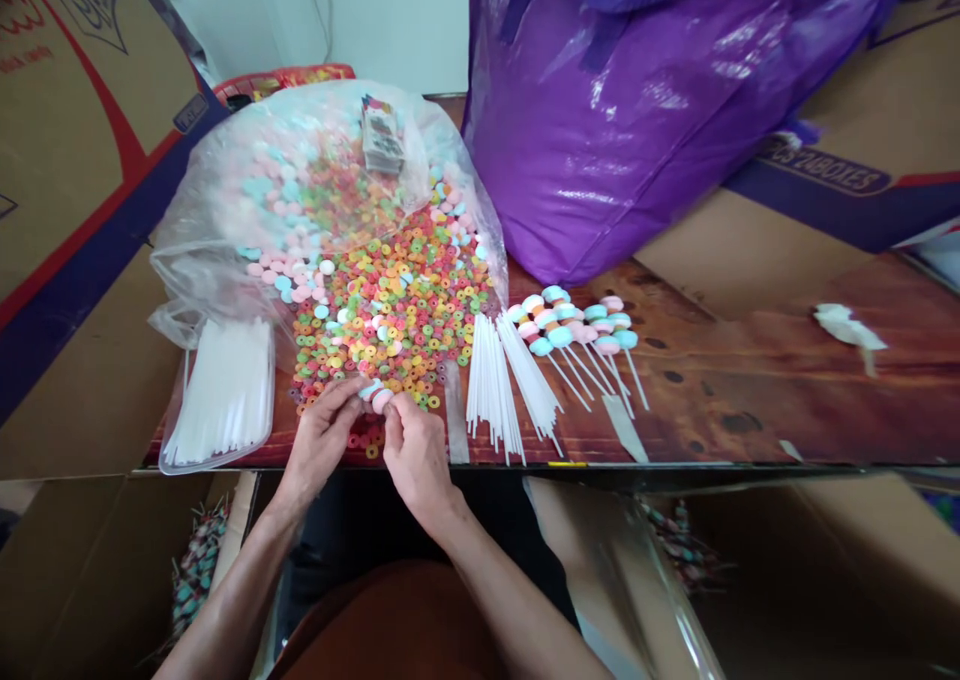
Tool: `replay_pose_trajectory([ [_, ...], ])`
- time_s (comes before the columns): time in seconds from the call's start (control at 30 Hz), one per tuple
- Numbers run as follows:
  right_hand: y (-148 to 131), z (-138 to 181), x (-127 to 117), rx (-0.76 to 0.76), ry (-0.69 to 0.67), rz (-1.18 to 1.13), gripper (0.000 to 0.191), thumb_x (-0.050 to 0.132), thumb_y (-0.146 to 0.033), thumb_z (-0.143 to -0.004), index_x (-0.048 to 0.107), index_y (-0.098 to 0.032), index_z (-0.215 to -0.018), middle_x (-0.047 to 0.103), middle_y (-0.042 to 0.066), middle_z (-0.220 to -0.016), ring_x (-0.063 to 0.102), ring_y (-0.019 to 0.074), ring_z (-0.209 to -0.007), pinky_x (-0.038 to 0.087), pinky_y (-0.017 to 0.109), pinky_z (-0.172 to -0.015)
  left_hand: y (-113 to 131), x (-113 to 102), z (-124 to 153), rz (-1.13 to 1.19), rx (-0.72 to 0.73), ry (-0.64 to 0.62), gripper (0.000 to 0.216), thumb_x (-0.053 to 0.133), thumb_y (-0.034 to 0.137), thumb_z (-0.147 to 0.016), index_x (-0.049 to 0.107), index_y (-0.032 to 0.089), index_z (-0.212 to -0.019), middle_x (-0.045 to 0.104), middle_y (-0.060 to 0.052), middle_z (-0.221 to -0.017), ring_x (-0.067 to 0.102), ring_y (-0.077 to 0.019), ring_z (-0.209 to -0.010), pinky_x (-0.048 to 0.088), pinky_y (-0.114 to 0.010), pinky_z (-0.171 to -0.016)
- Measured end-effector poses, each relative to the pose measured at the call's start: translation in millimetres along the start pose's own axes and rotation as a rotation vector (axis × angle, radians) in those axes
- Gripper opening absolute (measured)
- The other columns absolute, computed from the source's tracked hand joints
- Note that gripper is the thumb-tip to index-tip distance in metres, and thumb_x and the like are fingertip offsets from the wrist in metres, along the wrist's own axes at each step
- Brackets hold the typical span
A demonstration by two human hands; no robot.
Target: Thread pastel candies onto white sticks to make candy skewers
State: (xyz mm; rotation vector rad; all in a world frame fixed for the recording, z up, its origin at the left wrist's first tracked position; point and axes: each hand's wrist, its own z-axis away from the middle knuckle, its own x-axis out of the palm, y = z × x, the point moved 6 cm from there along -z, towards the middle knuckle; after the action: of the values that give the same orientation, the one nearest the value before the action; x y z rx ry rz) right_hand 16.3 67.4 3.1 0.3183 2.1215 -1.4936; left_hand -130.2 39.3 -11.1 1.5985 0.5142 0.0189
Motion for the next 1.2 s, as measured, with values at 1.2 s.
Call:
replay_pose_trajectory([
  [1.2, 26.4, 19.7, -45.4, 0.032, 0.095, 0.093, 0.026, 0.045, -0.026, -0.100, 0.061, -0.019, -0.080, 0.060, -0.001, -0.064, 0.050, 0.0121, -0.051, 0.036, 0.023, -0.054, 21.8, 40.0, -32.1, -0.544, 0.320, -0.424, 0.016, 0.058, 0.019, -0.092, 0.073, 0.020, -0.086, 0.063, -0.005, -0.087, 0.063, -0.0173, -0.078, 0.050, -0.030, -0.075],
])
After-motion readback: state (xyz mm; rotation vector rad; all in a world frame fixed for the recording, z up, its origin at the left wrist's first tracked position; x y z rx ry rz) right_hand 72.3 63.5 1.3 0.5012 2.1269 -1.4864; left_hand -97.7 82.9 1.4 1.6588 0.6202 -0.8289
